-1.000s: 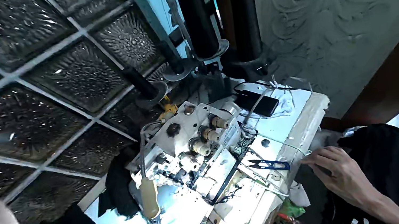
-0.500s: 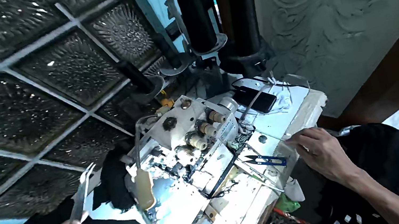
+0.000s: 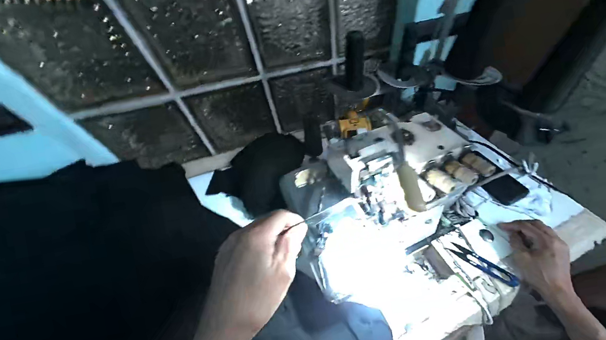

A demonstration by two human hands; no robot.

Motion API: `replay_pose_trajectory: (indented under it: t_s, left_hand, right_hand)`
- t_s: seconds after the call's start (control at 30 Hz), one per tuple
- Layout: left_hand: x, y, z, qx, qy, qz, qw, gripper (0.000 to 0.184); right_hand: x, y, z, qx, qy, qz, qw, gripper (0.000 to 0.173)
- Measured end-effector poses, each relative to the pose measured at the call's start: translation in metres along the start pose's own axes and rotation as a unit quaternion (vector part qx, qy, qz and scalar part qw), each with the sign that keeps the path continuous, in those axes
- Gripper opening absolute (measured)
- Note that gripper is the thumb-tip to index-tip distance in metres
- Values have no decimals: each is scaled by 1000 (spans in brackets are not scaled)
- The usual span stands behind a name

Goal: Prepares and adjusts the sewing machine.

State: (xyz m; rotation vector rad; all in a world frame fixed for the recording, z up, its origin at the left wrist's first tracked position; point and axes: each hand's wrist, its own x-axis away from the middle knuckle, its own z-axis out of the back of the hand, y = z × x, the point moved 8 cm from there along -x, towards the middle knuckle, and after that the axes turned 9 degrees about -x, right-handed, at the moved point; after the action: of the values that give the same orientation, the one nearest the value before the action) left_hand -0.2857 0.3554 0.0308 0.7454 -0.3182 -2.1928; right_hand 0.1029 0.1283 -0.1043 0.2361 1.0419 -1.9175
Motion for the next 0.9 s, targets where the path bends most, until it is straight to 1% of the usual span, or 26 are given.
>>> replay_pose_trajectory:
  t_s: [0.07,0.1,0.17,0.27,0.37,0.47,0.6,0.67,0.7,0.8,0.87,0.9]
  left_hand:
    - [1,10,2,-6,-34,20,999,15]
    - [0,17,5,12,-67,46,997,14]
    - [0,22,6,13,-83,61,995,12]
    - [2,23,4,20,-53,29,998,13]
    - [4,25,5,19,-33,29,999,15]
    - [3,29,6,15,-4,26,1000,12]
    - [5,26,-6,12,12,10,1000,15]
    - [6,20,-15,-14,38,-1,999,18]
    - [6,20,-16,-10,40,-2,999,18]
    - [3,21,-13,38,-2,20,999,12]
    - [3,18,-15,55,-4,16,998,10]
    - [3,15,-17,43,8,0,999,11]
  right_hand:
    - [-1,0,1,7,1,7,1000,24]
    - [-1,-1,1,8,-1,12,1000,25]
    - [0,-1,1,12,0,19,1000,25]
    - [0,-1,2,24,3,20,1000,25]
    - [0,-3,3,25,3,20,999,25]
    - [1,-3,3,26,5,19,999,25]
    - [2,-1,4,24,8,11,1000,26]
    - [3,1,5,17,14,3,1000,25]
    - [3,2,5,13,16,0,1000,25]
    - [3,2,6,5,14,1,1000,25]
    - [4,4,6,-1,12,-3,1000,24]
    - [4,5,6,-4,13,-7,1000,24]
